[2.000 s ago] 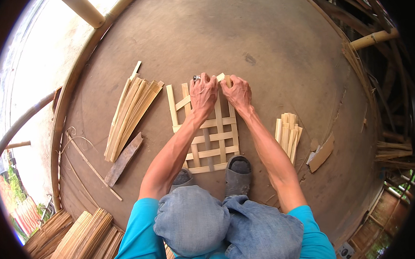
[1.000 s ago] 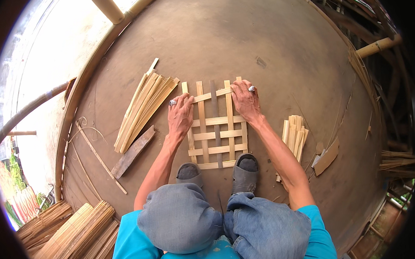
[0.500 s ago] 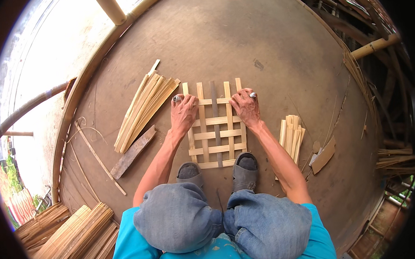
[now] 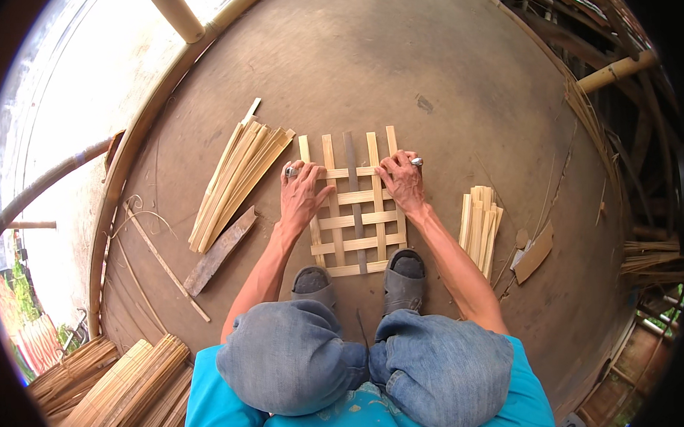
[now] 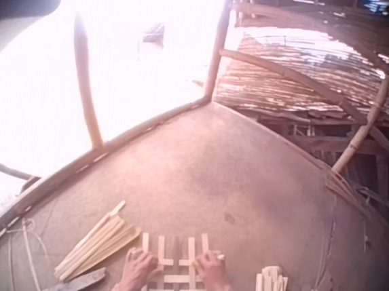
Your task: The person weaves thin bamboo strips into a square lattice pattern on the floor. They interlace the strips by hand and occasionally use a wooden mallet to tap the weave flat.
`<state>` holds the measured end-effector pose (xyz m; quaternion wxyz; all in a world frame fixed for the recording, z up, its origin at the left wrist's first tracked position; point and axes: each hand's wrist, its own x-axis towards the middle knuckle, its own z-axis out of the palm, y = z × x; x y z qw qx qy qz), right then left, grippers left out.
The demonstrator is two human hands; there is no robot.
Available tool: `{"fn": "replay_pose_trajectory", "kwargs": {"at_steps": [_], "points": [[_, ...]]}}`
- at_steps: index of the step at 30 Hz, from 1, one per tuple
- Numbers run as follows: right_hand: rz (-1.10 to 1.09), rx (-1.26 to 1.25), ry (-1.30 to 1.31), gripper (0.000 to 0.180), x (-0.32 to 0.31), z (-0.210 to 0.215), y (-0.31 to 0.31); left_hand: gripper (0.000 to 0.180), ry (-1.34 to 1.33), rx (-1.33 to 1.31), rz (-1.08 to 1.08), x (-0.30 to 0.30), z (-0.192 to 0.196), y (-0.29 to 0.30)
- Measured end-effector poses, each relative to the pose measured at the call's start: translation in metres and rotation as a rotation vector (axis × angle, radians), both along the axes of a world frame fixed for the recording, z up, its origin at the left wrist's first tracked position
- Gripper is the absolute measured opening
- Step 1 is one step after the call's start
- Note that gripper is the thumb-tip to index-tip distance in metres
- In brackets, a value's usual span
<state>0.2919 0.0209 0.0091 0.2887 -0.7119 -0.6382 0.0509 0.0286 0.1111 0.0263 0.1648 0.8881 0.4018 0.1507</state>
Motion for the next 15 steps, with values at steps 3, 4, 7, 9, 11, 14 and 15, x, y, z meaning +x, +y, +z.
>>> {"fn": "replay_pose_trajectory", "kwargs": {"at_steps": [3, 4, 7, 9, 11, 14, 15], "points": [[0.0, 0.006, 0.002, 0.017, 0.001, -0.001, -0.001, 0.042, -0.014, 0.006, 0.004, 0.002, 0.002, -0.005], [0.001, 0.01, 0.002, 0.017, 0.001, -0.002, -0.002, 0.043, -0.014, 0.011, 0.008, 0.003, 0.002, -0.007], [-0.005, -0.001, 0.002, 0.016, -0.002, -0.002, -0.001, 0.044, -0.016, 0.024, 0.03, 0.0, 0.0, -0.012], [-0.005, -0.001, 0.015, 0.016, -0.003, -0.001, -0.001, 0.044, -0.021, 0.022, 0.034, -0.001, -0.002, -0.012], [-0.012, -0.004, 0.024, 0.016, -0.004, -0.002, -0.001, 0.043, -0.025, 0.013, 0.029, -0.003, -0.003, -0.011], [-0.009, -0.015, 0.021, 0.016, -0.002, -0.006, -0.004, 0.043, -0.045, 0.022, 0.027, -0.001, -0.006, -0.012], [0.006, -0.019, 0.014, 0.016, 0.001, -0.007, -0.006, 0.042, -0.059, 0.008, 0.021, -0.001, -0.006, -0.012]]}}
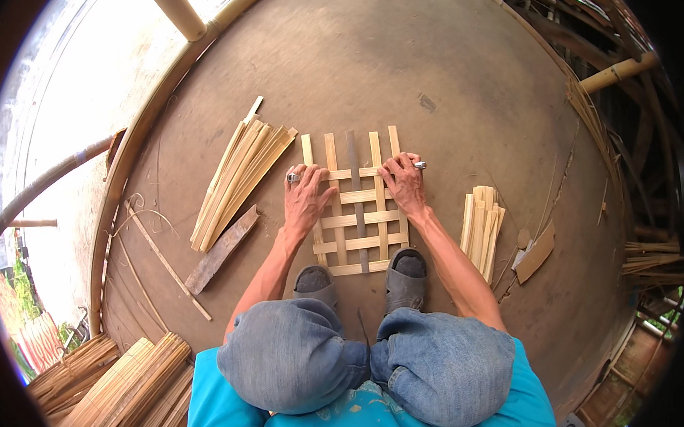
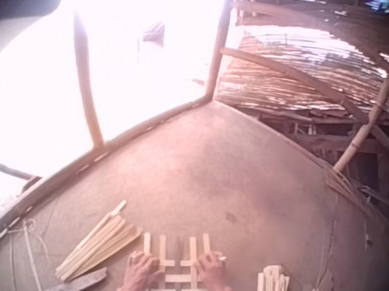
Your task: The person weaves thin bamboo strips into a square lattice pattern on the floor. They interlace the strips by hand and occasionally use a wooden mallet to tap the weave flat.
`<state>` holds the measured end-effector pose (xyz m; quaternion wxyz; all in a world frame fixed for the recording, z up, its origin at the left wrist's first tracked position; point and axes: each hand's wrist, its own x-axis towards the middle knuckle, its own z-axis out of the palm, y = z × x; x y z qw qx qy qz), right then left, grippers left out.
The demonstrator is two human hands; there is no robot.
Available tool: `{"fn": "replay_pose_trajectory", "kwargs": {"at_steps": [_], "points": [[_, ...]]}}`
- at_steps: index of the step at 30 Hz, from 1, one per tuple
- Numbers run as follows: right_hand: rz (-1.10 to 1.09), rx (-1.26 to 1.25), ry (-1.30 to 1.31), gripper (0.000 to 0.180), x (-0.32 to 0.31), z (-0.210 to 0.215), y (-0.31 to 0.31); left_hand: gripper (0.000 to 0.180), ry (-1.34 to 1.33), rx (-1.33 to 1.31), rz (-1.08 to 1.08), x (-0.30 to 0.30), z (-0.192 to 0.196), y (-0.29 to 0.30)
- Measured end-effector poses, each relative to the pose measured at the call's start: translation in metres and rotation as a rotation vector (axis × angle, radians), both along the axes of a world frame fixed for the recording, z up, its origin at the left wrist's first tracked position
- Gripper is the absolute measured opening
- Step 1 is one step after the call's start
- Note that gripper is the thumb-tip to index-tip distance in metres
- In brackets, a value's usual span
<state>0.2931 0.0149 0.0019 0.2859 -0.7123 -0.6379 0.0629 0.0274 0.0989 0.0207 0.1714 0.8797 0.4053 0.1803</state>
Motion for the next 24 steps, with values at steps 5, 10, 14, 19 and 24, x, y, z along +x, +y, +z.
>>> {"fn": "replay_pose_trajectory", "kwargs": {"at_steps": [5, 10, 14, 19, 24], "points": [[0.025, 0.014, 0.126, 0.03, 0.006, 0.005, -0.013, 0.041, -0.282, -0.077, 0.177, -0.005, -0.001, -0.006], [0.051, -0.012, 0.026, 0.033, 0.01, 0.004, -0.019, 0.049, -0.315, -0.218, 0.328, -0.018, -0.016, -0.011], [0.047, 0.014, -0.092, 0.031, 0.001, 0.006, -0.014, 0.044, -0.287, -0.271, 0.4, -0.016, -0.012, -0.005], [0.07, -0.017, -0.021, 0.032, -0.011, 0.009, -0.009, 0.044, -0.315, -0.327, 0.435, -0.013, -0.016, 0.002], [0.05, -0.008, -0.03, 0.028, -0.023, 0.008, -0.005, 0.047, -0.227, -0.314, 0.449, -0.009, -0.021, 0.002]]}}
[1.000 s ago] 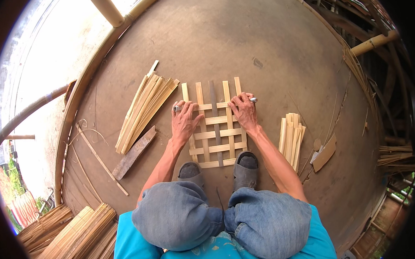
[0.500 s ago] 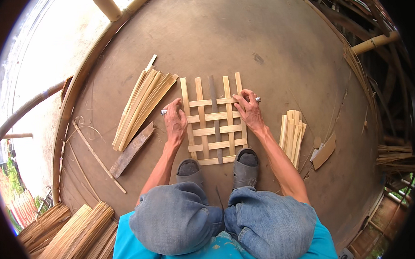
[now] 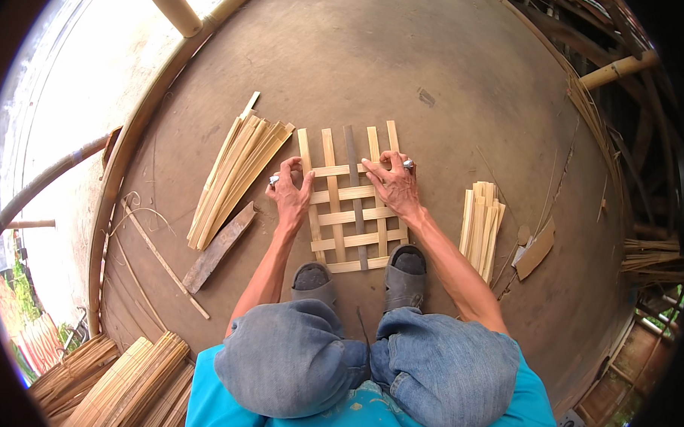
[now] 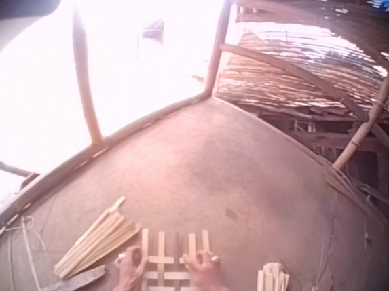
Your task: The person weaves thin bamboo strips into a square lattice pattern on the floor. They interlace the strips by hand and occasionally use a wooden mallet to tap the weave flat.
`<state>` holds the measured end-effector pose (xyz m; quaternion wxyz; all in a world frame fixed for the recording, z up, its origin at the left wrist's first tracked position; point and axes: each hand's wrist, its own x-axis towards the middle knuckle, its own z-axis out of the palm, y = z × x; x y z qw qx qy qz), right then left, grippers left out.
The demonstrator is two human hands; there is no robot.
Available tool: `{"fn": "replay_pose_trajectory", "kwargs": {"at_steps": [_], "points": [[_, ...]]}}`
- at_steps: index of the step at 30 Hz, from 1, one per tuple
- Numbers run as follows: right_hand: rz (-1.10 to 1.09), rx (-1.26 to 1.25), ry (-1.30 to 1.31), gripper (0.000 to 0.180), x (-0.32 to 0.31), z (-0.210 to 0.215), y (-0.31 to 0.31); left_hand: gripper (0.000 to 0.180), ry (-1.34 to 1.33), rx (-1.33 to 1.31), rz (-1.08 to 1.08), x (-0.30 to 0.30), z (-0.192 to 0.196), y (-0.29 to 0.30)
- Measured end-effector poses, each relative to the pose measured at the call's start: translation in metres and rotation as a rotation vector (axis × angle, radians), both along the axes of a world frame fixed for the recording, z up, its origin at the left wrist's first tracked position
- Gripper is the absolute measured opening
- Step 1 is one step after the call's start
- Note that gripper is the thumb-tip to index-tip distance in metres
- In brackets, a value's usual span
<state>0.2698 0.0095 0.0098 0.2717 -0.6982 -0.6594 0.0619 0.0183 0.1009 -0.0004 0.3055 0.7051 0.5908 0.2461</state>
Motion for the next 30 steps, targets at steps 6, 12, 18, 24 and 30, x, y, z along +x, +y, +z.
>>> {"fn": "replay_pose_trajectory", "kwargs": {"at_steps": [6, 12, 18, 24, 30], "points": [[-0.02, -0.007, 0.06, 0.023, 0.002, -0.006, 0.005, 0.047, -0.029, -0.017, 0.017, 0.002, 0.001, -0.002], [-0.015, 0.019, 0.079, 0.021, 0.001, -0.007, 0.007, 0.049, -0.022, 0.017, 0.028, 0.002, -0.001, -0.004], [-0.051, 0.078, 0.056, 0.019, -0.005, -0.011, 0.006, 0.059, 0.039, 0.032, -0.003, 0.004, 0.003, -0.006], [-0.068, 0.079, 0.061, 0.019, -0.006, -0.013, 0.005, 0.065, 0.025, -0.039, -0.011, 0.004, 0.001, -0.006], [-0.066, 0.098, 0.059, 0.021, -0.007, -0.017, 0.005, 0.046, 0.093, 0.074, -0.093, 0.001, -0.004, -0.009]]}}
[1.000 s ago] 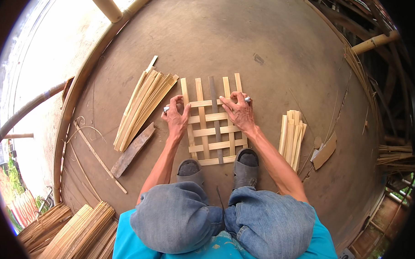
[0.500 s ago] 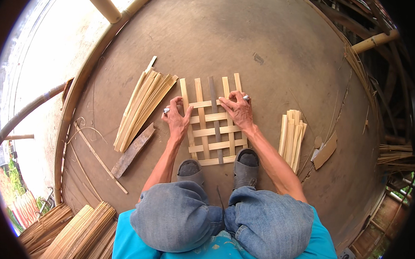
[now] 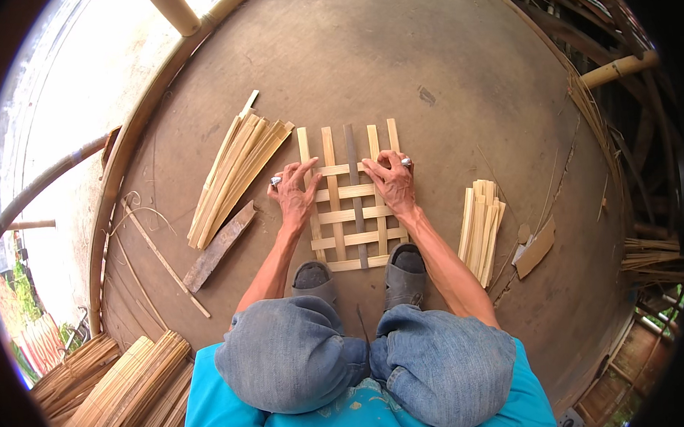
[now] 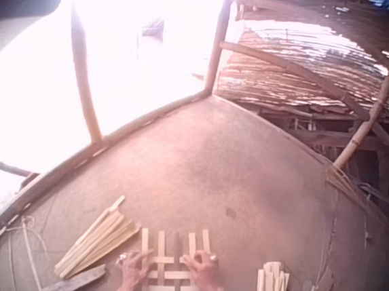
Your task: The person weaves thin bamboo strips into a square lattice pattern on the floor. They interlace the strips by hand and occasionally use a wooden mallet to tap the weave flat.
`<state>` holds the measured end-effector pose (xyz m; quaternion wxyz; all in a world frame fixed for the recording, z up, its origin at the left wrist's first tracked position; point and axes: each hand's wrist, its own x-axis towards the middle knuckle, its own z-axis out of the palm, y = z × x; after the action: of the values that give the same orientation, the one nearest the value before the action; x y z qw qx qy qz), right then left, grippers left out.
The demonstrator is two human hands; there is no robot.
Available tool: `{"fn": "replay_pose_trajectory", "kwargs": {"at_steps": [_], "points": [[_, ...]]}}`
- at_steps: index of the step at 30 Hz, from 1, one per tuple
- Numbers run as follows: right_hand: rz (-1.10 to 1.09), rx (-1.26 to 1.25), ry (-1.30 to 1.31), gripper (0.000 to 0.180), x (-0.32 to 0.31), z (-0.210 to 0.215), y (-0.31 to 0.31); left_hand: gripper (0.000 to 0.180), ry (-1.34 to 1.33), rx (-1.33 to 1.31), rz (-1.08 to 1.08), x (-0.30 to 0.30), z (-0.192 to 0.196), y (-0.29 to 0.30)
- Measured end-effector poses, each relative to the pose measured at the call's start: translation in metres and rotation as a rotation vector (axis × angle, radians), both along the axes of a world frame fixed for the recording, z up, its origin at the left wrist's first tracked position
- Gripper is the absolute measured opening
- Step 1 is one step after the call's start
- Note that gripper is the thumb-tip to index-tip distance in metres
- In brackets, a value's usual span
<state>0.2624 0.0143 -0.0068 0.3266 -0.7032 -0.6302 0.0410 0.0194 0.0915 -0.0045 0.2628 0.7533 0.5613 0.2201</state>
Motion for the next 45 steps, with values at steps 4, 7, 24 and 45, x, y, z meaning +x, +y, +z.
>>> {"fn": "replay_pose_trajectory", "kwargs": {"at_steps": [4, 7, 24, 45], "points": [[-0.002, 0.035, -0.016, 0.021, 0.0, 0.0, 0.0, 0.03, 0.017, -0.052, -0.008, 0.0, 0.0, -0.002], [-0.001, 0.016, 0.004, 0.021, -0.001, -0.004, -0.001, 0.029, 0.024, -0.065, -0.004, 0.001, 0.002, -0.002], [0.036, -0.008, 0.043, 0.023, 0.002, -0.003, -0.002, 0.028, 0.029, 0.008, -0.01, 0.002, 0.002, -0.007], [0.119, -0.04, -0.114, 0.044, -0.049, 0.011, -0.047, 0.046, 0.168, 0.342, -0.218, 0.001, 0.018, -0.061]]}}
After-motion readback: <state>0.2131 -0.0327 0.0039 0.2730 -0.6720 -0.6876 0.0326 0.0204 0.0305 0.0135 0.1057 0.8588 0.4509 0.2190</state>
